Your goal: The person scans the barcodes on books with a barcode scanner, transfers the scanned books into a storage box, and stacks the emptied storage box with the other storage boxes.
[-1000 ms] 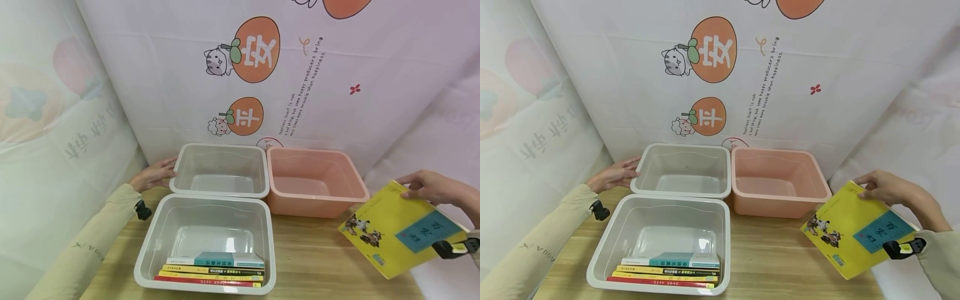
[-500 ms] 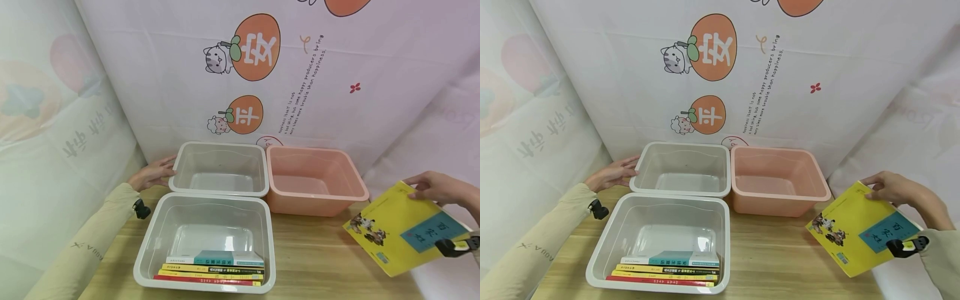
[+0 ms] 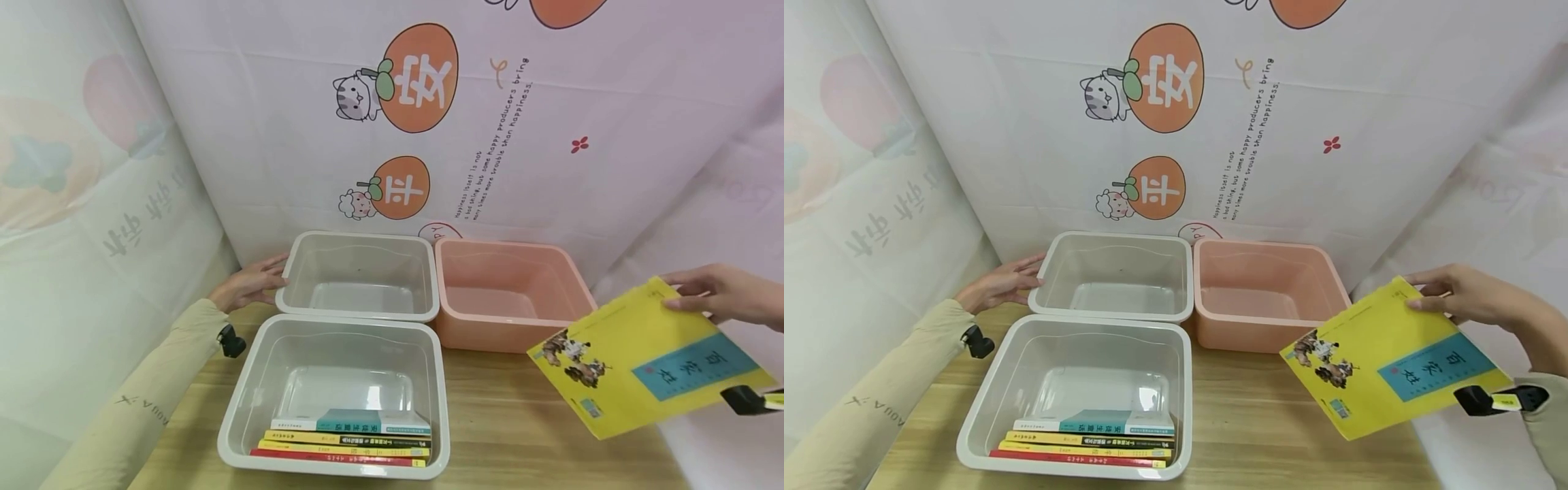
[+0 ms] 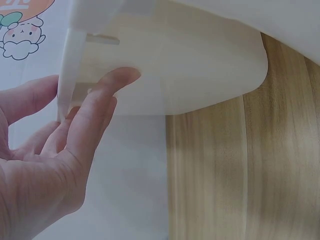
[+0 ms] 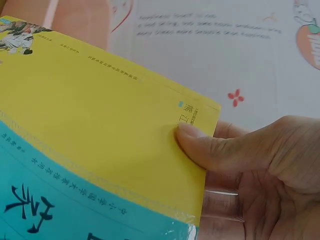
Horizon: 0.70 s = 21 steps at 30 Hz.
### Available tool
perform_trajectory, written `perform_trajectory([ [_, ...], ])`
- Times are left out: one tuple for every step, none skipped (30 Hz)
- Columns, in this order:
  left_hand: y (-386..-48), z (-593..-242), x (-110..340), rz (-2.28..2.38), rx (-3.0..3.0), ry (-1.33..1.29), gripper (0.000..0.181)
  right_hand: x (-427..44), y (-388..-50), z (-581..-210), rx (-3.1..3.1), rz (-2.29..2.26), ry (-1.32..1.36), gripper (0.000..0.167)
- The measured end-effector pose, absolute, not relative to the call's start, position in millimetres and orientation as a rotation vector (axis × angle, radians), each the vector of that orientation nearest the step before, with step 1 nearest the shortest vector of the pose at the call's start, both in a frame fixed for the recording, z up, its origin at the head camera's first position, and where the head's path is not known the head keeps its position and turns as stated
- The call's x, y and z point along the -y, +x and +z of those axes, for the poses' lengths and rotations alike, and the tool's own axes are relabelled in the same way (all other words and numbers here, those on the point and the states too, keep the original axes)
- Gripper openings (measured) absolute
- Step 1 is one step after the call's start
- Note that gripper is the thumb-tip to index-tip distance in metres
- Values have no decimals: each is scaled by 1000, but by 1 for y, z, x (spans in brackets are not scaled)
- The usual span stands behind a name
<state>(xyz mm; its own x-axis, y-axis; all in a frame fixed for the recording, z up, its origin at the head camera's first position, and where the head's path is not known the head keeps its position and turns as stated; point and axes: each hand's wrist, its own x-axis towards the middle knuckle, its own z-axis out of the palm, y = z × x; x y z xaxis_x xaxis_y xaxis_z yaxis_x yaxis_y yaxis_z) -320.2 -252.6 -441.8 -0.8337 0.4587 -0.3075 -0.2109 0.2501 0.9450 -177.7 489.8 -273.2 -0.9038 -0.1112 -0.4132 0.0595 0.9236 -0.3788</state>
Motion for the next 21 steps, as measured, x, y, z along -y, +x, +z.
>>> perform_trajectory([
  [-320,-442,253,1632,-1990,224,82,-488,-178,-272,-2663,-529,-47,66],
  [-321,-441,253,1634,-1990,222,82,-486,-177,-271,-2678,-527,-56,67],
  [-321,-441,254,1636,-1985,224,82,-485,-177,-270,-2696,-524,-64,67],
  [-321,-441,254,1635,-1981,226,82,-483,-177,-269,-2714,-523,-68,68],
  [-322,-442,254,1632,-1981,223,82,-481,-176,-268,-2730,-531,-74,68],
  [-322,-442,254,1631,-1979,219,81,-479,-176,-268,-2748,-541,-73,69],
  [-322,-442,254,1630,-1980,219,81,-478,-176,-268,-2765,-553,-77,68],
  [-322,-443,254,1629,-1980,217,82,-476,-176,-267,-2782,-570,-86,68],
  [-323,-444,254,1624,-1983,218,82,-474,-176,-267,-2797,-585,-90,67],
  [-323,-444,254,1624,-1987,211,82,-472,-176,-266,-2806,-596,-88,68],
  [-324,-444,254,1625,-1988,209,83,-470,-176,-266,-2814,-609,-85,67],
  [-324,-444,254,1628,-1987,214,83,-467,-177,-265,-2820,-623,-82,67],
  [-324,-444,254,1629,-1985,220,84,-466,-178,-265,-2828,-634,-83,67],
  [-324,-444,254,1631,-1983,223,85,-464,-179,-265,-2836,-643,-82,67],
  [-324,-444,254,1634,-1980,224,85,-462,-181,-265,-2839,-656,-71,67],
  [-323,-443,253,1639,-1976,222,85,-460,-183,-264,-2840,-675,-58,68],
  [-323,-442,253,1640,-1975,222,86,-458,-185,-265,-2842,-698,-48,68],
  [-323,-442,253,1638,-1978,222,85,-456,-187,-265,-2841,-728,-48,69],
  [-323,-441,252,1636,-1980,220,85,-453,-189,-265,-2838,-756,-38,70],
  [-323,-441,252,1634,-1982,214,85,-451,-191,-265,-2831,-793,-27,71],
  [-323,-440,252,1629,-1983,211,84,-448,-193,-265,-2814,-840,-15,72],
])
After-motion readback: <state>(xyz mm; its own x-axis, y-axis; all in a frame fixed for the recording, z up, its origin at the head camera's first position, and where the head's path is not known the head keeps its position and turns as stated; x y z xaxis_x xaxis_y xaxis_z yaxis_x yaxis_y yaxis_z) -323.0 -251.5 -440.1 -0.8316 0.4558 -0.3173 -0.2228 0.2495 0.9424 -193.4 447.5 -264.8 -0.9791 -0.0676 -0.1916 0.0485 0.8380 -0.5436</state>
